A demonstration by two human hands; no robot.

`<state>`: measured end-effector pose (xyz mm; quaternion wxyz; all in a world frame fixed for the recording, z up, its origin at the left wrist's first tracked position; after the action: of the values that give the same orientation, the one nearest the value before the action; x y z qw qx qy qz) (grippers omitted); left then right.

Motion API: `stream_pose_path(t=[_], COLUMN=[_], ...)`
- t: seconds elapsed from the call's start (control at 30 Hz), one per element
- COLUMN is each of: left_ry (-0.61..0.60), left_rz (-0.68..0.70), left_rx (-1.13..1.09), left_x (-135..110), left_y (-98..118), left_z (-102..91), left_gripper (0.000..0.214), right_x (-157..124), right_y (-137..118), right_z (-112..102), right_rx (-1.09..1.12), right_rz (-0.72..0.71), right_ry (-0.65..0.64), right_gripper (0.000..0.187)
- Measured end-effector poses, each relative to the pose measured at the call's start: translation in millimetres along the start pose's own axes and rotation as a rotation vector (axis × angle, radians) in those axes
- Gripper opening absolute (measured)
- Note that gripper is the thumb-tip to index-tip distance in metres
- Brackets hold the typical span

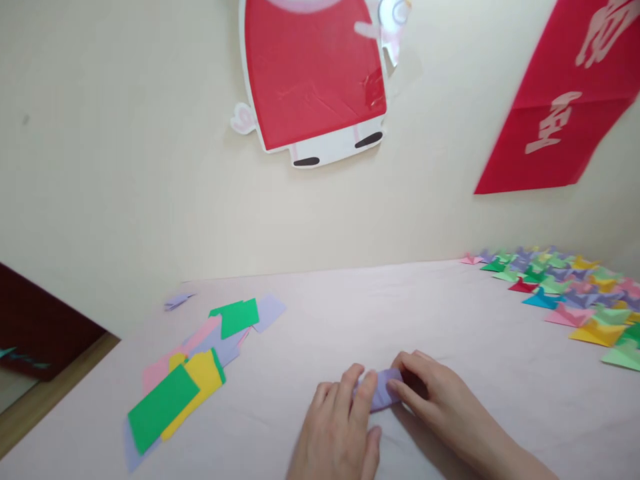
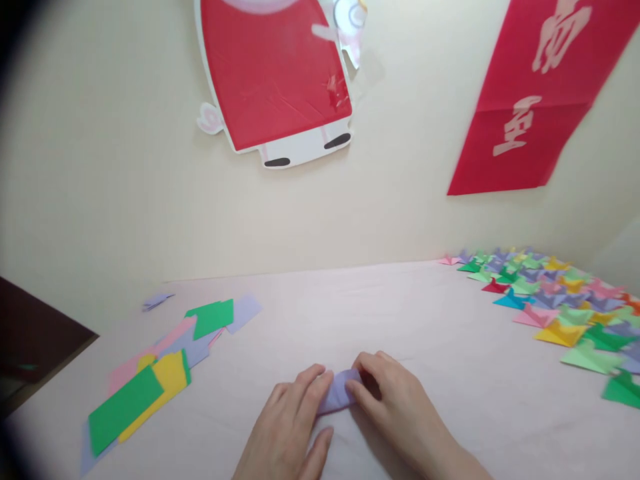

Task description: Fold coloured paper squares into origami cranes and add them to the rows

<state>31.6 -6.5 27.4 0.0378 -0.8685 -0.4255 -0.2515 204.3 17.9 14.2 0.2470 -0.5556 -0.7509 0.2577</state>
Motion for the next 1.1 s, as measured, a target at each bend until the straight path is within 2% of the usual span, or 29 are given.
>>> stream_pose_path(t=[0.07,0.1,0.2,0.27,0.33,0.47,0.93,1.1], left_ry=[0.028,0.057,0.205,0.315,0.366,0.355,0.344,0.296], left_rz=[0.063,0.097,0.145,0.165,0.189,0.207,0.195,0.176], left_rx=[0.106,0.162,0.315,0.352,0.357,0.353,0.334,0.34], left_x=[-9.7,-15.0,-28.8,-34.8,-37.8,-39.2,-45.4,-51.6], left_y=[-1.6,-1.7,0.6,4.8,9.1,12.7,17.2,15.2], left_z=[5.9,10.1,24.1,31.3,36.2,38.0,37.0,46.3], left_gripper=[0.045,0.046,0.036,0.029,0.024,0.021,0.018,0.024], right_x=[0.7,0.0,-4.0,-6.2,-6.8,-3.7,0.9,-0.3], right_y=[-0.3,-0.2,1.6,3.2,4.5,3.4,-1.2,-0.2], right_z=[3.8,5.4,8.2,9.3,10.0,11.2,13.2,13.9], right_rx=[-0.004,0.006,0.028,0.02,0.017,0.018,-0.055,-0.059], right_rz=[0.018,0.015,-0.026,-0.045,-0.038,-0.04,-0.121,-0.128], right_ry=[0.016,0.02,0.007,-0.023,-0.044,-0.04,0.012,0.038], right_gripper=[0.007,0.008,0.029,0.027,0.023,0.026,0.017,0.018])
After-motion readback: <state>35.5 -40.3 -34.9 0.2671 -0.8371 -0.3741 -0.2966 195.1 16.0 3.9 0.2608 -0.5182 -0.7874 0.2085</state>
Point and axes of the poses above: each hand's wrist, its own x-axis towards the middle knuckle, its own z-axis out of the palm, y = z × x, the point moved 4 cm from there along x, towards the middle knuckle, and after that the axes turned 6 degrees about -z, right-handed, at the moved point
